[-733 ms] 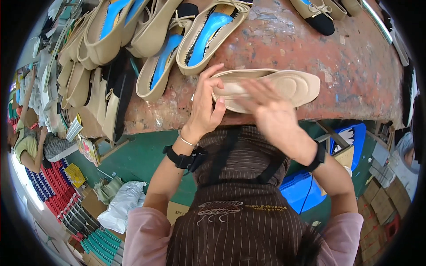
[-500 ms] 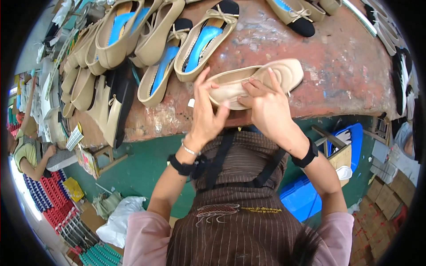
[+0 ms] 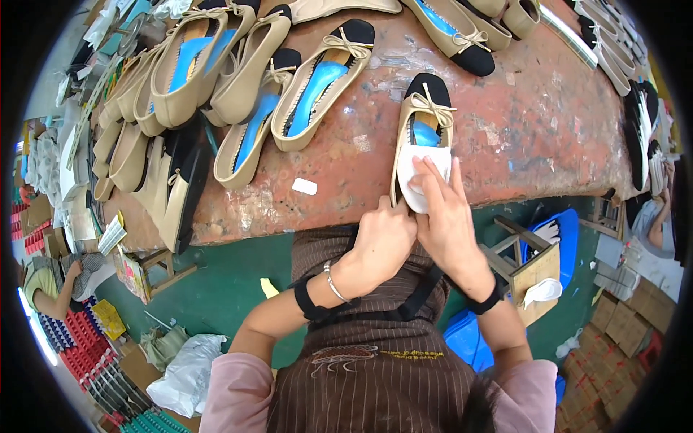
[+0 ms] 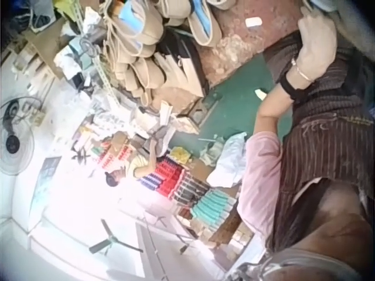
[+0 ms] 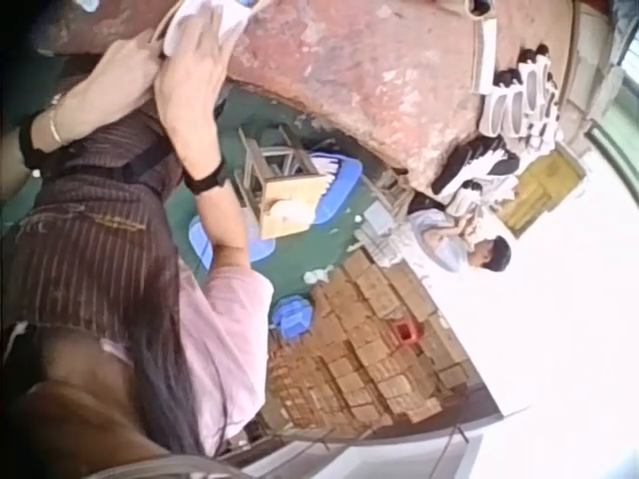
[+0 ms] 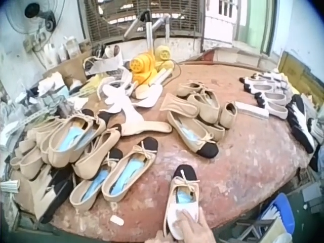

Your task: Assembling shoes by applying labels to soles and inserting insoles.

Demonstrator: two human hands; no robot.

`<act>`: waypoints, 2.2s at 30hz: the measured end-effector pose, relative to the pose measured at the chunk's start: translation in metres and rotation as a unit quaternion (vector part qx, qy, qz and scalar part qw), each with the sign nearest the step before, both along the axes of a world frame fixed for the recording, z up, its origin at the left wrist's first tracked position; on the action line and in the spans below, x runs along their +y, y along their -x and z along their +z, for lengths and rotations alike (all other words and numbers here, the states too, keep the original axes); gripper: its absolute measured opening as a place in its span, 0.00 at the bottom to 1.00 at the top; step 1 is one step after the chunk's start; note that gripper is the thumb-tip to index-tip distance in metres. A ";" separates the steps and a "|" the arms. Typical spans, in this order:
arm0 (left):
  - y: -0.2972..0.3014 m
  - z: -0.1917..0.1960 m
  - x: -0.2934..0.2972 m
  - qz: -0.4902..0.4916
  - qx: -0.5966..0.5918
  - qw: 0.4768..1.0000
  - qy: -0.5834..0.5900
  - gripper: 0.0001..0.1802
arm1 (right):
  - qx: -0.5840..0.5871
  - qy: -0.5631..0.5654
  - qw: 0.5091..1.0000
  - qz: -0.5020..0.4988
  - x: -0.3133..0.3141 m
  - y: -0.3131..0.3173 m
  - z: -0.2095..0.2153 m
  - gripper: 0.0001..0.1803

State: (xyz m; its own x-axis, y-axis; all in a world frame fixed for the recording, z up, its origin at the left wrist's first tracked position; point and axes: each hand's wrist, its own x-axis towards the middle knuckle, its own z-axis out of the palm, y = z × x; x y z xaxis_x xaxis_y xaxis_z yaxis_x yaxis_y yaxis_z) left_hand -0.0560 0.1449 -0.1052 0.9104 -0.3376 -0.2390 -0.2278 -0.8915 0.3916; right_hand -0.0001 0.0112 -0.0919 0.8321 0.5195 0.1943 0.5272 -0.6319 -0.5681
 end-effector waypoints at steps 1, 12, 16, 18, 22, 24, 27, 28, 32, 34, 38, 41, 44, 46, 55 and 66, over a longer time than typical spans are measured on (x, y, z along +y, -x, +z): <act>-0.001 0.000 -0.001 -0.002 0.001 1.000 0.003 0.23 | -0.015 -0.005 1.000 -0.024 0.001 0.005 -0.009 0.16; -0.005 0.005 0.002 0.015 -0.002 1.000 0.013 0.22 | -0.059 0.155 0.986 -0.030 0.011 -0.024 -0.040 0.31; -0.004 0.006 0.002 0.009 -0.039 0.999 0.031 0.20 | -0.023 0.193 0.981 -0.028 0.020 -0.052 -0.030 0.28; -0.002 0.014 0.007 0.030 -0.041 0.997 0.049 0.21 | 0.109 0.274 0.955 0.002 0.037 -0.082 -0.014 0.26; -0.001 0.003 0.006 0.030 -0.035 0.997 0.059 0.23 | -0.087 0.209 0.974 -0.010 0.020 -0.035 -0.039 0.35; -0.002 0.005 0.002 0.018 0.010 0.999 0.027 0.23 | -0.053 0.210 0.976 0.003 0.019 -0.035 -0.037 0.38; -0.003 0.019 0.005 0.032 -0.061 0.996 0.054 0.24 | 0.070 0.331 0.941 -0.003 0.052 -0.089 -0.006 0.36; -0.004 0.018 0.007 0.028 -0.047 0.996 0.073 0.24 | 0.232 0.443 0.866 0.020 0.061 -0.102 0.008 0.34; -0.001 0.018 0.028 0.029 -0.028 0.991 0.124 0.24 | 0.058 0.172 0.981 0.070 0.020 -0.083 -0.013 0.21; 0.004 0.046 0.073 0.051 0.005 0.972 0.229 0.22 | 0.205 0.025 0.961 0.186 0.009 -0.119 0.053 0.18; 0.035 0.133 0.195 0.108 -0.036 0.927 0.358 0.23 | 0.199 -0.136 0.970 -0.017 0.041 -0.217 0.070 0.18; 0.110 0.144 0.278 0.300 -0.317 0.854 0.282 0.42 | 0.011 -0.056 0.998 0.022 0.098 -0.282 0.016 0.17; 0.114 0.204 0.356 0.450 -0.283 0.845 0.068 0.29 | -0.047 -0.061 0.993 0.090 0.168 -0.311 -0.032 0.18; 0.056 0.169 0.407 0.370 -0.334 0.864 -0.072 0.25 | -0.039 0.111 0.992 0.045 0.168 -0.318 -0.036 0.17; -0.024 0.154 0.323 0.350 -0.365 0.840 -0.199 0.28 | -0.010 -0.067 0.998 -0.013 0.114 -0.242 0.067 0.14; -0.115 0.096 0.101 0.135 0.381 0.436 0.804 0.38 | 0.636 -0.358 0.667 0.150 0.018 -0.075 0.068 0.09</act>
State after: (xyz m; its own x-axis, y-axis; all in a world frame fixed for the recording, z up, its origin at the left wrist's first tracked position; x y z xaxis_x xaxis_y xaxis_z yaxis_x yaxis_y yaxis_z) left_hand 0.0591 0.2454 -0.0092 0.8322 -0.5314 -0.1582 0.5425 0.7217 0.4299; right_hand 0.0745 0.0295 -0.0243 0.4399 0.8527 -0.2817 -0.6272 0.0672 -0.7760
